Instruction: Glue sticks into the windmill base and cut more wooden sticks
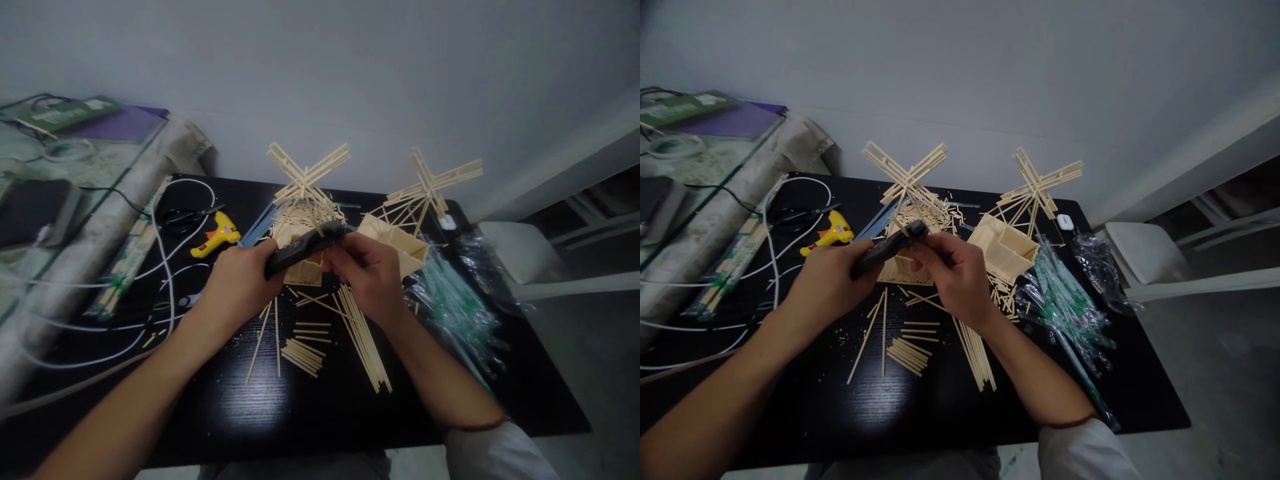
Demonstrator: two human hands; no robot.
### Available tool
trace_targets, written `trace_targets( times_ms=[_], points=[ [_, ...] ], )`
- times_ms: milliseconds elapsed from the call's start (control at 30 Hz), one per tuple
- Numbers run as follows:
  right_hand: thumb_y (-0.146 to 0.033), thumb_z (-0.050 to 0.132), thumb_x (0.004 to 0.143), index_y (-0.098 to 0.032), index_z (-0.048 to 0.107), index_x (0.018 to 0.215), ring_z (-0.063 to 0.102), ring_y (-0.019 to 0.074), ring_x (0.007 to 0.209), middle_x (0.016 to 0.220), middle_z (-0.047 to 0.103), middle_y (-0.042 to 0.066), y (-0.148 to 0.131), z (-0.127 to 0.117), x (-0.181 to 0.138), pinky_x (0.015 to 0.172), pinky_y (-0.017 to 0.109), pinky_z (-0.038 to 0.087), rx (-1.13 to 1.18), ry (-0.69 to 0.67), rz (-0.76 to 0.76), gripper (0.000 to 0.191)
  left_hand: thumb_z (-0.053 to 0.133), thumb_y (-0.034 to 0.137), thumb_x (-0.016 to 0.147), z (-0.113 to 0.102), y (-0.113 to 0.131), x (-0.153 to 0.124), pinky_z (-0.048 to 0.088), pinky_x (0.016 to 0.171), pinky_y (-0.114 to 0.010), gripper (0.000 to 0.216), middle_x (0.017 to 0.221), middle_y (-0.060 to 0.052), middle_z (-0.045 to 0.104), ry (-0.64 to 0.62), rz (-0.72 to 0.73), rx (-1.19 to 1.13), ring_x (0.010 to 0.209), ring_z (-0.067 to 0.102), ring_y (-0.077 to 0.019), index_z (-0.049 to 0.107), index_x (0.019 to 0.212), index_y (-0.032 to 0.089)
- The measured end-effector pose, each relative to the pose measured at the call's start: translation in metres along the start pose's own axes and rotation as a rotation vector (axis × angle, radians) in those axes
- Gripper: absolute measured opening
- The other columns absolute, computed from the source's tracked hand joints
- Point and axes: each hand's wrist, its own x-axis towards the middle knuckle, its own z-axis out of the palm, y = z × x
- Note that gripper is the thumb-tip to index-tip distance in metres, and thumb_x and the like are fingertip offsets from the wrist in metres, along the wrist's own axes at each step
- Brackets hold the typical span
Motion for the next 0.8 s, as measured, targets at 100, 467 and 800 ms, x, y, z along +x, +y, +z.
trace_targets(
  times_ms=[100, 467, 800],
  points=[
    [-0.034, 0.074, 0.09, -0.02, 0.073, 0.082, 0.05, 0.0074, 0.054, 0.066, 0.066, -0.004, 0.0, -0.002, 0.0, 0.055, 0.024, 0.043, 0.015, -0.016, 0.008, 0.016, 0.052, 0.032, 0.083, 0.0, -0.001, 0.0, 0.031, 0.06, -0.032, 0.013, 0.061, -0.002, 0.055, -0.003, 0.022, -0.033, 0.056, 0.05, -0.0181, 0.053, 0.073, 0.023],
    [-0.035, 0.076, 0.091, -0.016, 0.073, 0.081, 0.04, 0.0034, 0.047, 0.061, 0.061, -0.004, -0.005, -0.008, 0.001, 0.044, 0.019, 0.029, 0.203, -0.171, 0.068, 0.022, 0.053, 0.028, 0.079, -0.003, -0.008, 0.0, 0.03, 0.06, -0.03, 0.009, 0.064, 0.0, 0.054, -0.029, 0.167, -0.14, 0.058, 0.048, -0.0148, 0.047, 0.076, 0.022],
    [-0.033, 0.083, 0.082, -0.015, 0.073, 0.082, 0.025, 0.0016, 0.042, 0.056, 0.052, -0.006, 0.005, -0.012, 0.004, 0.036, 0.014, 0.015, 0.733, -0.494, 0.456, 0.02, 0.054, 0.023, 0.073, -0.008, -0.013, 0.0, 0.034, 0.059, -0.027, 0.005, 0.065, 0.001, 0.056, -0.037, 0.269, -0.185, 0.059, 0.051, -0.0136, 0.052, 0.077, 0.021]
  ],
)
